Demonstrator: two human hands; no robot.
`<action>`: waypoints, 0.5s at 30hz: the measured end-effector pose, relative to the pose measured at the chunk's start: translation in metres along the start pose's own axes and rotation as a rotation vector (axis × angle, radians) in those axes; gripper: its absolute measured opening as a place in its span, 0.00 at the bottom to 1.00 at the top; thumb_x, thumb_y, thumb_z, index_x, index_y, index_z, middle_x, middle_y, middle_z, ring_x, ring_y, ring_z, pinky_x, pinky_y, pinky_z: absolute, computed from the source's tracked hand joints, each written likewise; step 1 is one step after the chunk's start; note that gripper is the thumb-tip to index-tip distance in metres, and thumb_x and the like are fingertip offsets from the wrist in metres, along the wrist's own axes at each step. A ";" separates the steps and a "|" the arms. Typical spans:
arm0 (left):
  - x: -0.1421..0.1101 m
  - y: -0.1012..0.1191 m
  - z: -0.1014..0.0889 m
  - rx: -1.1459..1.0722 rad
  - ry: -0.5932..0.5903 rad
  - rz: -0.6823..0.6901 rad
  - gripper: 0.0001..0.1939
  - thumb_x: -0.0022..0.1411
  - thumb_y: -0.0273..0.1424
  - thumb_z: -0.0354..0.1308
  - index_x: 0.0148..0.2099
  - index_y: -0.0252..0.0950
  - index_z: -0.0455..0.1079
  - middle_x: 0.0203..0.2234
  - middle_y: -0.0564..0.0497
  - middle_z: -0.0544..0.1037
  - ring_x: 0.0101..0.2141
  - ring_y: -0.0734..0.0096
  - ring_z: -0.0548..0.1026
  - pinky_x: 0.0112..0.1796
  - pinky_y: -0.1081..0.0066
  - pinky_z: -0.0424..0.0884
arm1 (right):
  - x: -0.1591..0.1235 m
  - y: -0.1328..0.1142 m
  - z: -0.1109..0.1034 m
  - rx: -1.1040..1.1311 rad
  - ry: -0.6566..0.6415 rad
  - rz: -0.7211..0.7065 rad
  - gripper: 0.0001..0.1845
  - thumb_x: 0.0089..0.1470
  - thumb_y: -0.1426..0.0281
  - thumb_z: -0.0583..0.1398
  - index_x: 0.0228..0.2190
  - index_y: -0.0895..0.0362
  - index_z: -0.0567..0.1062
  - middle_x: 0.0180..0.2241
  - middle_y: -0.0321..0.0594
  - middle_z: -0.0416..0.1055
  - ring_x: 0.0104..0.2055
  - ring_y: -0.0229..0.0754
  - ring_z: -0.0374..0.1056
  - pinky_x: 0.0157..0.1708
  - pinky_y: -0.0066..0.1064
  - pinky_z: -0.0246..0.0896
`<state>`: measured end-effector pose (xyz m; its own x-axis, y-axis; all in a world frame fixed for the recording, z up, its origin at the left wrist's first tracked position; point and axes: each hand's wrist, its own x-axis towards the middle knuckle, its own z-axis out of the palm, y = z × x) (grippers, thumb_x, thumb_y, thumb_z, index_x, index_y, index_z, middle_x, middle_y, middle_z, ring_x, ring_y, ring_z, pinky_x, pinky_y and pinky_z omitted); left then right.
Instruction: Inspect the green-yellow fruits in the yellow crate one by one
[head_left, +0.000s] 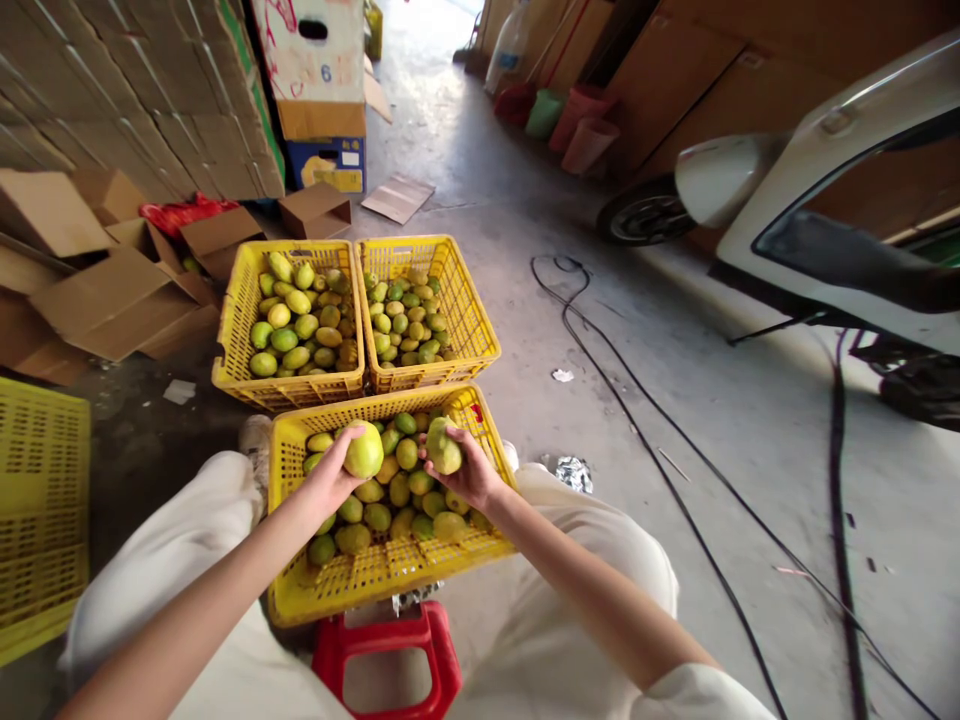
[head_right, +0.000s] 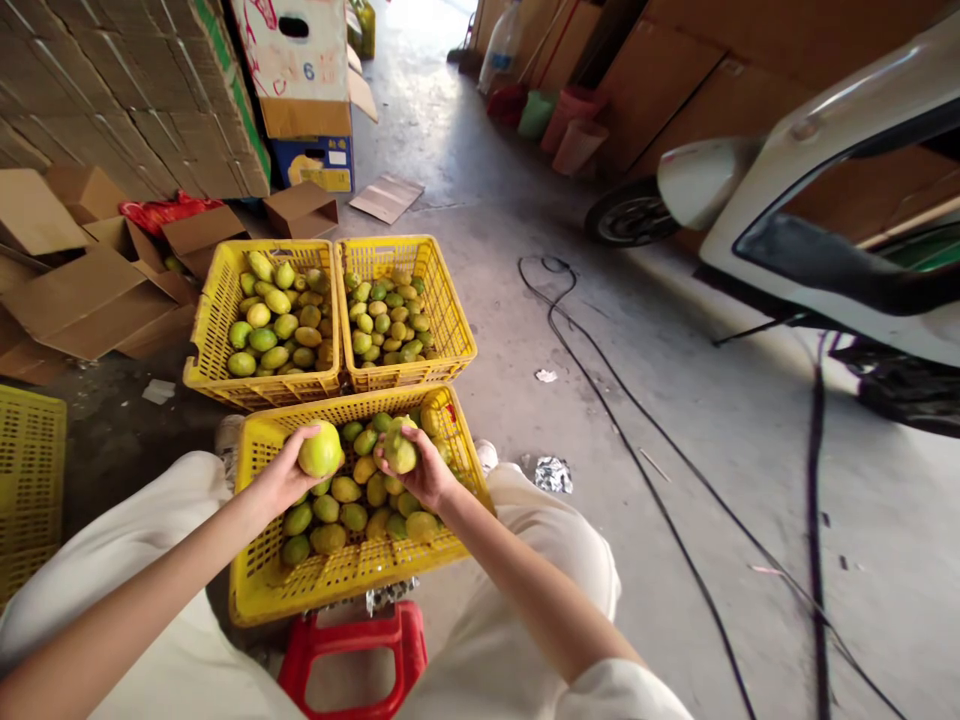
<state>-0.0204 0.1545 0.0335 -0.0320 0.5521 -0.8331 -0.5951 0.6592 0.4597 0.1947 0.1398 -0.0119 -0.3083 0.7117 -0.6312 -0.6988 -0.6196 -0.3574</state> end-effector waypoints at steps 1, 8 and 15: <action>0.000 0.000 0.000 0.011 0.006 -0.024 0.05 0.65 0.26 0.62 0.44 0.35 0.73 0.36 0.45 0.81 0.39 0.62 0.82 0.38 0.69 0.82 | 0.000 0.000 -0.001 -0.016 -0.014 0.006 0.09 0.57 0.66 0.66 0.39 0.56 0.74 0.35 0.41 0.80 0.35 0.41 0.78 0.31 0.28 0.77; -0.001 -0.003 -0.002 0.139 -0.048 -0.126 0.08 0.66 0.27 0.60 0.47 0.33 0.73 0.34 0.44 0.82 0.39 0.62 0.83 0.34 0.72 0.81 | 0.000 0.002 0.000 -0.101 -0.016 0.043 0.16 0.53 0.65 0.65 0.44 0.54 0.73 0.39 0.44 0.81 0.45 0.52 0.80 0.43 0.45 0.79; 0.004 -0.005 -0.004 0.213 -0.112 -0.114 0.09 0.61 0.28 0.69 0.42 0.34 0.73 0.34 0.45 0.82 0.33 0.63 0.83 0.30 0.69 0.82 | -0.001 0.005 0.004 -0.162 0.008 -0.014 0.20 0.47 0.64 0.69 0.42 0.53 0.73 0.45 0.44 0.81 0.52 0.53 0.78 0.46 0.44 0.79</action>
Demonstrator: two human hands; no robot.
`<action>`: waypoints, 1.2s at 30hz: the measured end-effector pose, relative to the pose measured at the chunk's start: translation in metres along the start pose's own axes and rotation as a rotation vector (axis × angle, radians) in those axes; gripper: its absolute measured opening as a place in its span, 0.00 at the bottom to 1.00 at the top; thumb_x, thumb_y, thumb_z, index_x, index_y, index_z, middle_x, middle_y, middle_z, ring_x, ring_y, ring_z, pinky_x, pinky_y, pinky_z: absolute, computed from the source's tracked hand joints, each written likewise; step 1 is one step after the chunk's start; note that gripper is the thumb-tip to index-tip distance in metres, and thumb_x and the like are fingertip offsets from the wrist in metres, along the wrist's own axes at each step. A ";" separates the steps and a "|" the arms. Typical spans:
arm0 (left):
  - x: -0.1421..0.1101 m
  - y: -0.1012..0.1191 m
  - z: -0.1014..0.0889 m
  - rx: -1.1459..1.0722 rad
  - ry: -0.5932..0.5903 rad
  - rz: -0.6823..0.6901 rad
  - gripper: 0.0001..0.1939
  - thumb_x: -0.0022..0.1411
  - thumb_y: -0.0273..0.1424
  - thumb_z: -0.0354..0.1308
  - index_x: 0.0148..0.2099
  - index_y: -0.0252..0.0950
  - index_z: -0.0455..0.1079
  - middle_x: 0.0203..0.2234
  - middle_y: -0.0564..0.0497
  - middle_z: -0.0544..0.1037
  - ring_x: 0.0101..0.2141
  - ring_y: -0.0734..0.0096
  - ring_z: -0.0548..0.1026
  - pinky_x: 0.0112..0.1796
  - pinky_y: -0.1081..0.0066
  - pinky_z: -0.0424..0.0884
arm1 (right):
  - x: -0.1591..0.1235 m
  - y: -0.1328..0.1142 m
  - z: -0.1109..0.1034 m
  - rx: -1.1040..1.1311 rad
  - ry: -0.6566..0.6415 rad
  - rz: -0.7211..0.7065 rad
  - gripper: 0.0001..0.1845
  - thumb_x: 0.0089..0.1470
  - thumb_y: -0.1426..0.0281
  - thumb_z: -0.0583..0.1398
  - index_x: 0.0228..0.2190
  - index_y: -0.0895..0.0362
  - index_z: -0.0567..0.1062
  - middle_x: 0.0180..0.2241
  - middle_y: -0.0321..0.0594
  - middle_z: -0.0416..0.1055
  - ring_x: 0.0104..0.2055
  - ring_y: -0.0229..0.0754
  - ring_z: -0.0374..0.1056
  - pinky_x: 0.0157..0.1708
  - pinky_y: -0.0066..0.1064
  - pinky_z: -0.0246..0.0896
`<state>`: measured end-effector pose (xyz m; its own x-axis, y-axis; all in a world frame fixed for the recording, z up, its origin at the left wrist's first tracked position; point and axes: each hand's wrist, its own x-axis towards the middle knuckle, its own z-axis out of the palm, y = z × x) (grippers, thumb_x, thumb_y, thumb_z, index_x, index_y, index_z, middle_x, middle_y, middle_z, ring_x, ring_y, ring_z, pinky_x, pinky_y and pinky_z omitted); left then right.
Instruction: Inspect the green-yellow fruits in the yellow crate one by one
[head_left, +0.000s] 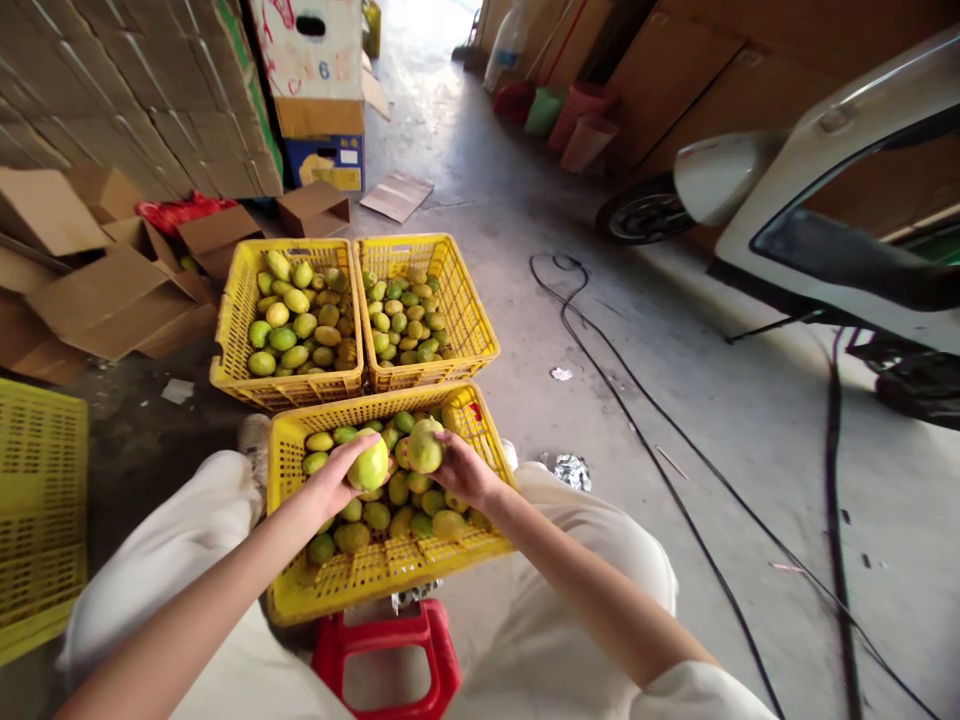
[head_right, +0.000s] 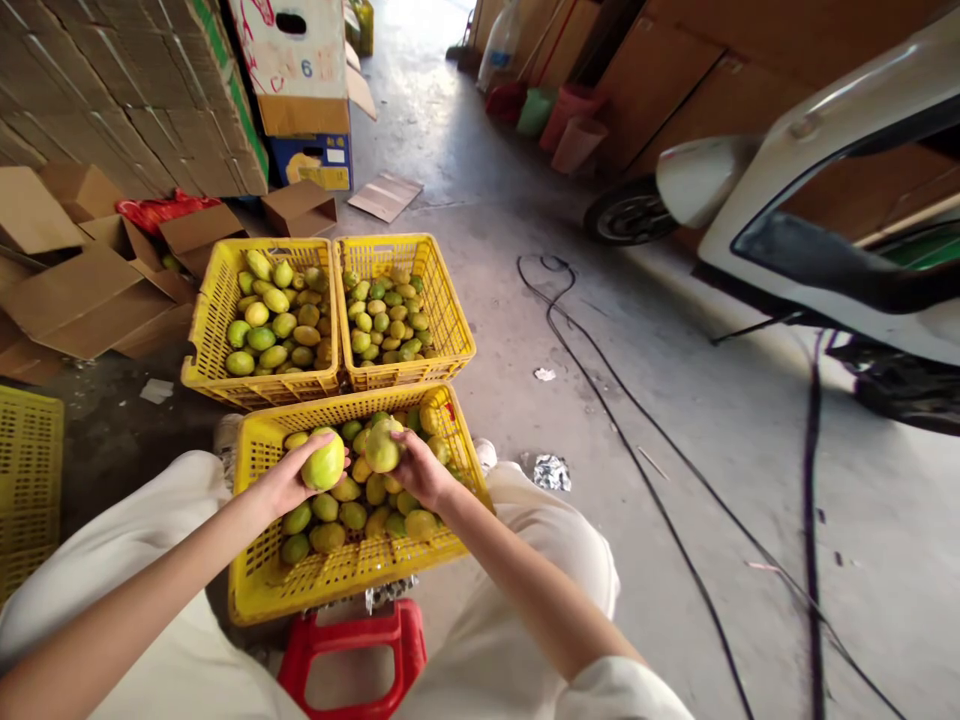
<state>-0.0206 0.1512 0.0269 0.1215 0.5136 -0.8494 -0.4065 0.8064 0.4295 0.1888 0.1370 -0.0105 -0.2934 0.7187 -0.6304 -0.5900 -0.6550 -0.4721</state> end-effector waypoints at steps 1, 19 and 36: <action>0.000 0.000 0.000 -0.011 -0.005 0.014 0.09 0.60 0.27 0.69 0.42 0.34 0.74 0.35 0.44 0.82 0.33 0.63 0.83 0.31 0.69 0.82 | -0.001 0.000 0.000 -0.013 0.034 -0.020 0.20 0.47 0.64 0.71 0.42 0.52 0.73 0.45 0.41 0.81 0.50 0.51 0.78 0.45 0.41 0.79; -0.010 0.006 0.007 -0.019 0.055 -0.062 0.02 0.69 0.27 0.60 0.43 0.35 0.73 0.33 0.46 0.82 0.32 0.63 0.83 0.33 0.68 0.82 | 0.001 0.001 0.001 0.067 -0.058 0.066 0.21 0.53 0.62 0.67 0.47 0.56 0.71 0.45 0.50 0.80 0.53 0.56 0.78 0.52 0.50 0.78; -0.007 0.000 0.008 -0.019 0.105 -0.037 0.08 0.66 0.29 0.62 0.48 0.39 0.74 0.37 0.46 0.82 0.44 0.59 0.83 0.37 0.68 0.83 | -0.002 0.003 0.005 -0.019 -0.027 0.035 0.26 0.45 0.58 0.72 0.41 0.51 0.68 0.40 0.41 0.81 0.49 0.53 0.80 0.46 0.43 0.78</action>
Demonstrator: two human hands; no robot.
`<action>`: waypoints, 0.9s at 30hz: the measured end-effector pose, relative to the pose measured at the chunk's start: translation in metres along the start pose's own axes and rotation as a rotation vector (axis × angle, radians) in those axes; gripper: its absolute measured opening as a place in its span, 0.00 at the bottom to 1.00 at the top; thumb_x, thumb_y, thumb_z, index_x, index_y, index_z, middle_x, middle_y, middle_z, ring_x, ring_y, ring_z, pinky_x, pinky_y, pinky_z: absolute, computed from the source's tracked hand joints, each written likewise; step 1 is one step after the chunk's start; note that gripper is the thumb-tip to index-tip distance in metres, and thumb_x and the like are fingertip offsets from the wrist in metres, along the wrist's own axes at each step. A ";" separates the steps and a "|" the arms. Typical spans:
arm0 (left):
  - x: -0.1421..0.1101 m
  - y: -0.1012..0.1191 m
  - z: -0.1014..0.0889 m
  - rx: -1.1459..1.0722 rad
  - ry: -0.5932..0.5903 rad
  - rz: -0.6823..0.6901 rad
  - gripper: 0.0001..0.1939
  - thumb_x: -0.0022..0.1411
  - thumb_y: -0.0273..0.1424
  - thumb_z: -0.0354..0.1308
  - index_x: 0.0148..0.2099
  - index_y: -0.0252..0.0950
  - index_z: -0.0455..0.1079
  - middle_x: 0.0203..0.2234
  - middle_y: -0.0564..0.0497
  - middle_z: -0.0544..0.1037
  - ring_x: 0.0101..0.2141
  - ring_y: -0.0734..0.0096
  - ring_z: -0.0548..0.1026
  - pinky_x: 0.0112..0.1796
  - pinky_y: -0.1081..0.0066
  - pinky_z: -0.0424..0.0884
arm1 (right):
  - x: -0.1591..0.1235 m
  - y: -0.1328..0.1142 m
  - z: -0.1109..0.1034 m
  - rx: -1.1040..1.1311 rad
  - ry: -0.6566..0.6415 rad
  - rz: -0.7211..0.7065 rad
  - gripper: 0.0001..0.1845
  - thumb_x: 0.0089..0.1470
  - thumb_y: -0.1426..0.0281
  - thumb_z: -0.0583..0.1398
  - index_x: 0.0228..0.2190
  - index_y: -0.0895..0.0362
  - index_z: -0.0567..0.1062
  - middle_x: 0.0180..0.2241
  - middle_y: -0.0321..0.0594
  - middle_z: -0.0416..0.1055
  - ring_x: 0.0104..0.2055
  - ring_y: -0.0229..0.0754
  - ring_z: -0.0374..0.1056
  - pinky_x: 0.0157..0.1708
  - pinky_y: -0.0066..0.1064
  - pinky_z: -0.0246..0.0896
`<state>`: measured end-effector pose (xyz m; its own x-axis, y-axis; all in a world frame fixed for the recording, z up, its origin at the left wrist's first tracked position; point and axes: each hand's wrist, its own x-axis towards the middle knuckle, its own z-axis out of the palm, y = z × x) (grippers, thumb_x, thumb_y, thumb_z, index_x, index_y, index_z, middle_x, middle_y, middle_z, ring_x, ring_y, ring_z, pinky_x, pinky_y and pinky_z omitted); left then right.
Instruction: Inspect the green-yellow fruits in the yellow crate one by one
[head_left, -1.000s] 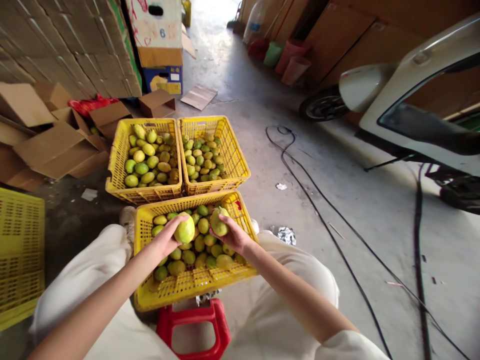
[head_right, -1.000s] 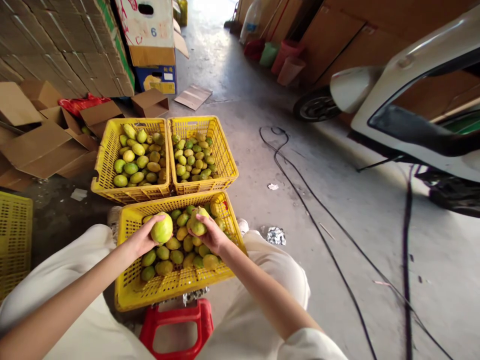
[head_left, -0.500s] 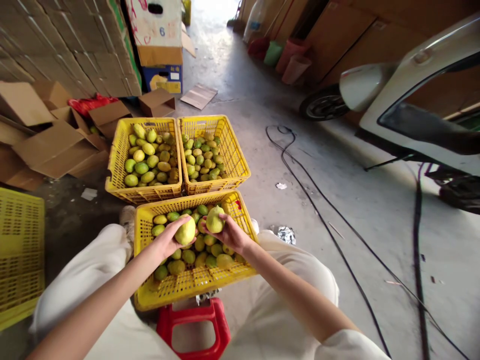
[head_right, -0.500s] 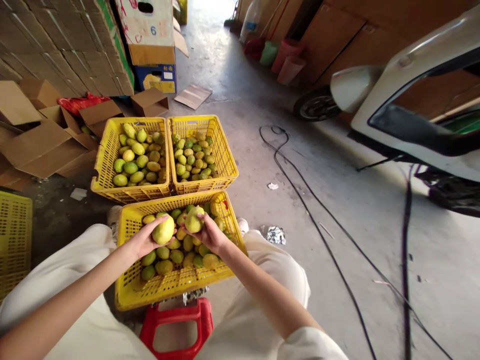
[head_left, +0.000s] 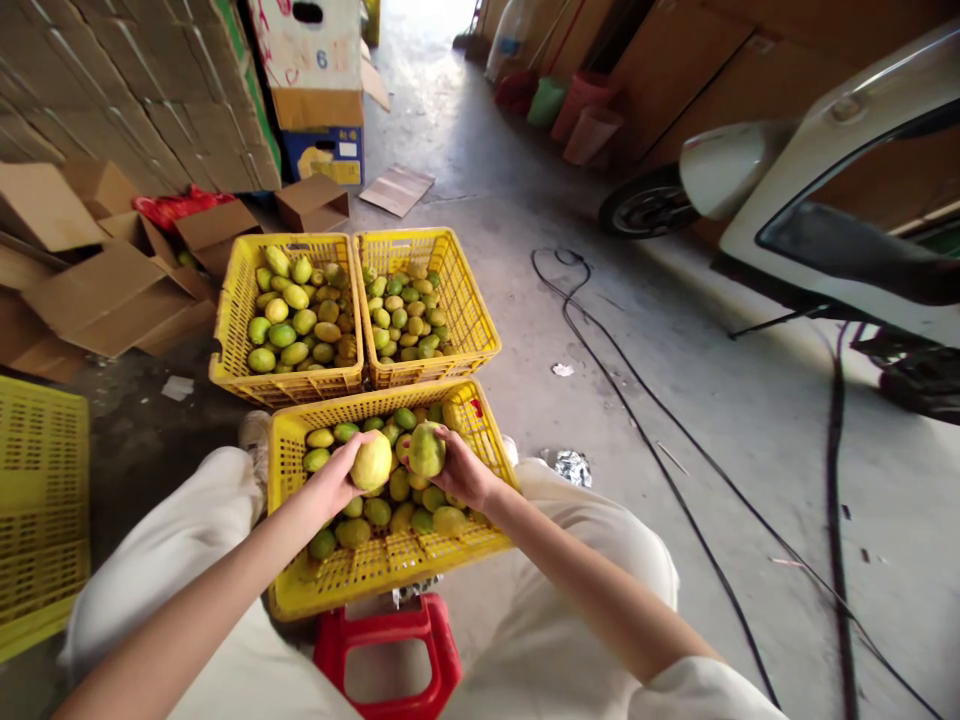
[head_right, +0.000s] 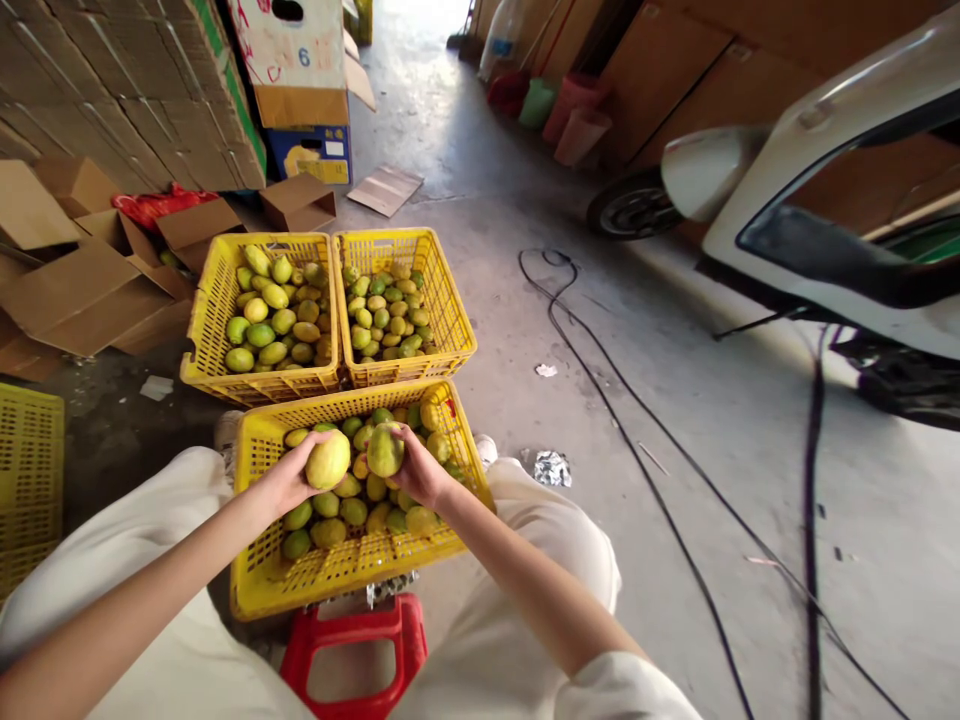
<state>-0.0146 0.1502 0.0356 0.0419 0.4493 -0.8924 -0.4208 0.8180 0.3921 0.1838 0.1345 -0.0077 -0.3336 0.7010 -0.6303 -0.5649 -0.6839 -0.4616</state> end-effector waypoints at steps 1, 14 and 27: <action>-0.001 0.000 0.000 -0.020 -0.018 -0.017 0.10 0.67 0.29 0.61 0.50 0.38 0.74 0.37 0.46 0.82 0.42 0.59 0.83 0.37 0.66 0.83 | 0.000 0.000 0.001 0.016 -0.021 0.004 0.25 0.45 0.59 0.71 0.41 0.51 0.69 0.40 0.41 0.81 0.50 0.54 0.80 0.46 0.44 0.78; -0.001 0.004 0.000 -0.004 -0.080 -0.087 0.08 0.69 0.34 0.60 0.44 0.33 0.73 0.30 0.43 0.82 0.27 0.59 0.83 0.23 0.69 0.79 | -0.003 -0.004 -0.003 0.000 -0.046 0.039 0.18 0.55 0.59 0.69 0.40 0.58 0.75 0.35 0.42 0.81 0.39 0.46 0.81 0.48 0.39 0.78; 0.015 -0.004 -0.009 -0.059 -0.060 0.067 0.11 0.62 0.30 0.67 0.46 0.38 0.74 0.40 0.46 0.82 0.44 0.60 0.83 0.39 0.70 0.83 | 0.001 -0.002 -0.004 0.025 0.029 -0.035 0.16 0.49 0.66 0.71 0.39 0.55 0.75 0.36 0.40 0.81 0.46 0.50 0.80 0.48 0.40 0.78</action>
<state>-0.0202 0.1505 0.0188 0.0656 0.5243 -0.8490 -0.4773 0.7636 0.4348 0.1877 0.1353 -0.0101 -0.2914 0.7181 -0.6319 -0.5946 -0.6535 -0.4684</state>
